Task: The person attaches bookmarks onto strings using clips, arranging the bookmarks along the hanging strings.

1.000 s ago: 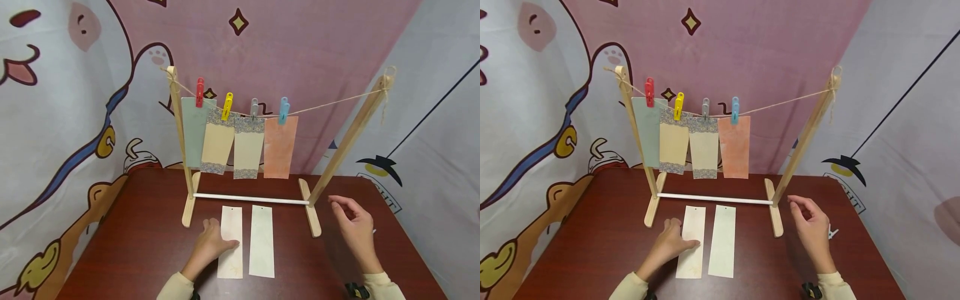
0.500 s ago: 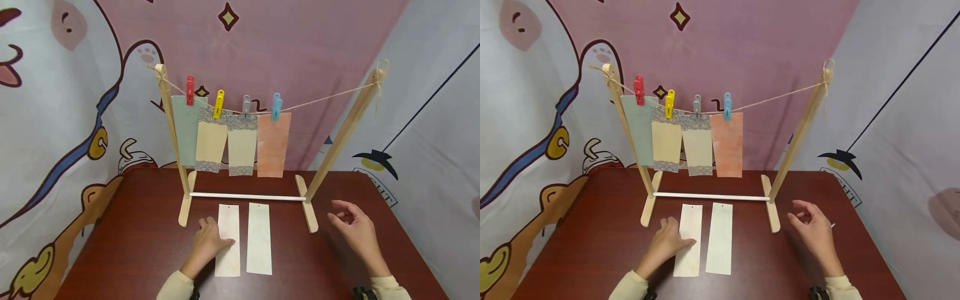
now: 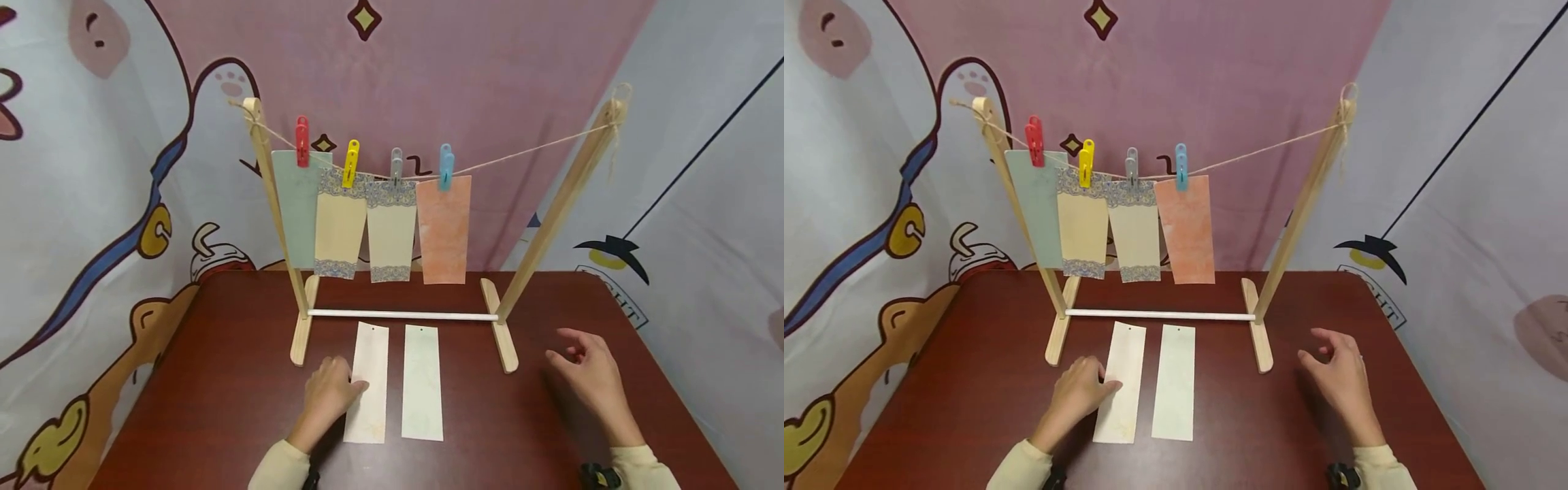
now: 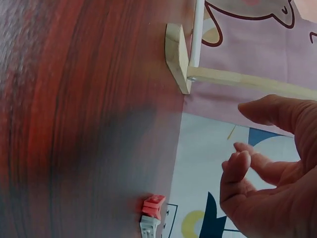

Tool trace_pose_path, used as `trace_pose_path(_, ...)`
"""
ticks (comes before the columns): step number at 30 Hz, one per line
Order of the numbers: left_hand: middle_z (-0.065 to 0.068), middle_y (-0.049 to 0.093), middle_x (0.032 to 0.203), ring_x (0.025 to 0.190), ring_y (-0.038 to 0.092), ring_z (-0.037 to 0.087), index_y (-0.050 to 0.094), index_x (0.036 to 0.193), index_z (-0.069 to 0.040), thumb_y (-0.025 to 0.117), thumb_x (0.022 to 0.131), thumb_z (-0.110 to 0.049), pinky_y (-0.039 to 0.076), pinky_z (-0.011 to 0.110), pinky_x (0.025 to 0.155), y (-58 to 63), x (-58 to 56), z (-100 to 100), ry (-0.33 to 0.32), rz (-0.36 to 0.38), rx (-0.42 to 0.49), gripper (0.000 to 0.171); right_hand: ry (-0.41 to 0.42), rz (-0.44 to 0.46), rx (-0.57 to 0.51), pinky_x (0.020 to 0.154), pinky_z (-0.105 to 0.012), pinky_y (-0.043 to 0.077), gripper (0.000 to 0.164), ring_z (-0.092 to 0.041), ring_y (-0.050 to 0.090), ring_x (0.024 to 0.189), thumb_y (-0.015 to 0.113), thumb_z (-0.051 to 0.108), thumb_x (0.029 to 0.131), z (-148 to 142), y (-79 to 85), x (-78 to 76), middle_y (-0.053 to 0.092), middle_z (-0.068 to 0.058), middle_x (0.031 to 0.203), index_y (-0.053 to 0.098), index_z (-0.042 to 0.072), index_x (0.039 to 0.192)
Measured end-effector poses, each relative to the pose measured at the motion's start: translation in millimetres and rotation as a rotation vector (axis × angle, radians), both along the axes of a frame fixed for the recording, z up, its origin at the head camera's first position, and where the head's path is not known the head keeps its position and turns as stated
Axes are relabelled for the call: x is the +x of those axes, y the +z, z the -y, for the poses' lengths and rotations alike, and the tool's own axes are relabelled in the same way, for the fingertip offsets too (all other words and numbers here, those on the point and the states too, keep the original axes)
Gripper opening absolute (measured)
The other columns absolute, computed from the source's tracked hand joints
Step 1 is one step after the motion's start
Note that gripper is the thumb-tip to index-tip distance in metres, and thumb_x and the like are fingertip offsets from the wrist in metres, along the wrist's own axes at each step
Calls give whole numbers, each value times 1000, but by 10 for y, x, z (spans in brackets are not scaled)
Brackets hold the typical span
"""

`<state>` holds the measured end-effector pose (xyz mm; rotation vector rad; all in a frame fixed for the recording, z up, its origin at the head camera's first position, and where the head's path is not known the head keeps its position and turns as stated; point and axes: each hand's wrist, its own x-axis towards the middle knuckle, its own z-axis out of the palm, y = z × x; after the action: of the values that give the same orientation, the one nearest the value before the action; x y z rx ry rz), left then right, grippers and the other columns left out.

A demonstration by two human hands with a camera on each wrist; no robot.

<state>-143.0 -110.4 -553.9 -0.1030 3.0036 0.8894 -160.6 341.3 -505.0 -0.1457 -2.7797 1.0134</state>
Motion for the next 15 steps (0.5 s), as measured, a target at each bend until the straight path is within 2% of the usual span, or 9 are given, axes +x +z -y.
trace_pose_path(5,0,54,69,62,54,23,54,78,-14,94,84,-30,44,47,56,-133,-27,144,-11,-22,27,43,8,-1,14,78,-46,39,56,-37,49,100,83,13,96,-55,-42,-25,51,-22,109,60,-12,140)
trace_pose_path(9,-2,51,67,62,50,20,52,80,-17,94,83,-31,39,42,54,-372,-79,272,-8,-4,57,45,17,15,52,79,-53,40,59,-40,48,101,83,11,95,-96,-88,-49,51,-26,107,56,-17,139)
trace_pose_path(15,-3,49,65,59,47,19,50,81,-18,94,83,-29,36,39,51,-449,-63,354,-15,-18,101,46,33,10,102,91,-69,44,57,-49,47,109,79,5,93,-191,-148,-51,53,-37,115,55,-23,135)
